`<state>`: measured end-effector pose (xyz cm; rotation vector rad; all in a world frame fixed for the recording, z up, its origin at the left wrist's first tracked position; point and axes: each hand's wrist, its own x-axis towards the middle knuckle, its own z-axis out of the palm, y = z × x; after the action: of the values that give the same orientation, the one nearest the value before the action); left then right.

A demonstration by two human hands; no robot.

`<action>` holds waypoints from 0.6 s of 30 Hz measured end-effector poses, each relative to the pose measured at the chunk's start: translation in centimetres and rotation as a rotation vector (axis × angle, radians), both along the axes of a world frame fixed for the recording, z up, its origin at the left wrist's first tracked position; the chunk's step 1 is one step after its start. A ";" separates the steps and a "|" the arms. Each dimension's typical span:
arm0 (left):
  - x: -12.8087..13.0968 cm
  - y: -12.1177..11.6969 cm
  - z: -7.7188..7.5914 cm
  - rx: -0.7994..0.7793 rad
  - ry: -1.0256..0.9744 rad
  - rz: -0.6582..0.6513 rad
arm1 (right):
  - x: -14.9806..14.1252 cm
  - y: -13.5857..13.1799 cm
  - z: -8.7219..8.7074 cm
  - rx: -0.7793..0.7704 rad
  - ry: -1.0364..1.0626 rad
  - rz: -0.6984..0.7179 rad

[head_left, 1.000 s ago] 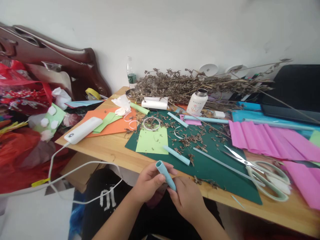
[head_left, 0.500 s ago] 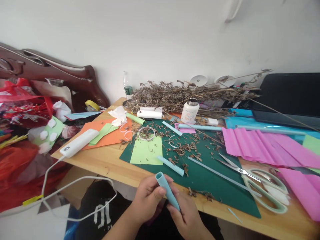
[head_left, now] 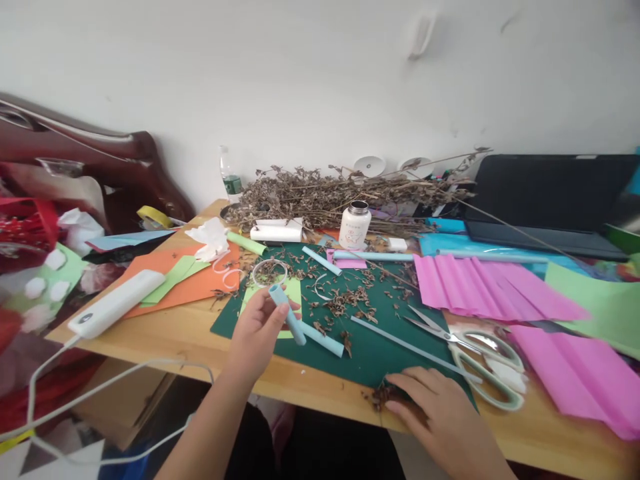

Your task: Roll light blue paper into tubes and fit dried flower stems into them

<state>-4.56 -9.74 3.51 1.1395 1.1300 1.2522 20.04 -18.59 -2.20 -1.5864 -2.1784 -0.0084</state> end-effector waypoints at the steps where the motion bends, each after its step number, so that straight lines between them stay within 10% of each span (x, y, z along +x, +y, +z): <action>1: 0.3 0.4 0.0 0.055 0.029 -0.009 | -0.1 -0.1 -0.2 -0.010 -0.021 0.021; 9: 3.2 5.0 0.4 0.323 0.608 -0.196 | -0.9 -0.4 -1.2 0.034 -0.083 -0.018; 18: 4.6 9.4 -1.7 0.556 0.786 -0.198 | -0.1 1.4 -0.4 0.119 0.024 -0.084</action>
<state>0.07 -0.35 1.82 2.2348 1.1969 0.9963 19.97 -17.23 -2.60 -1.6014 -2.0522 -0.1409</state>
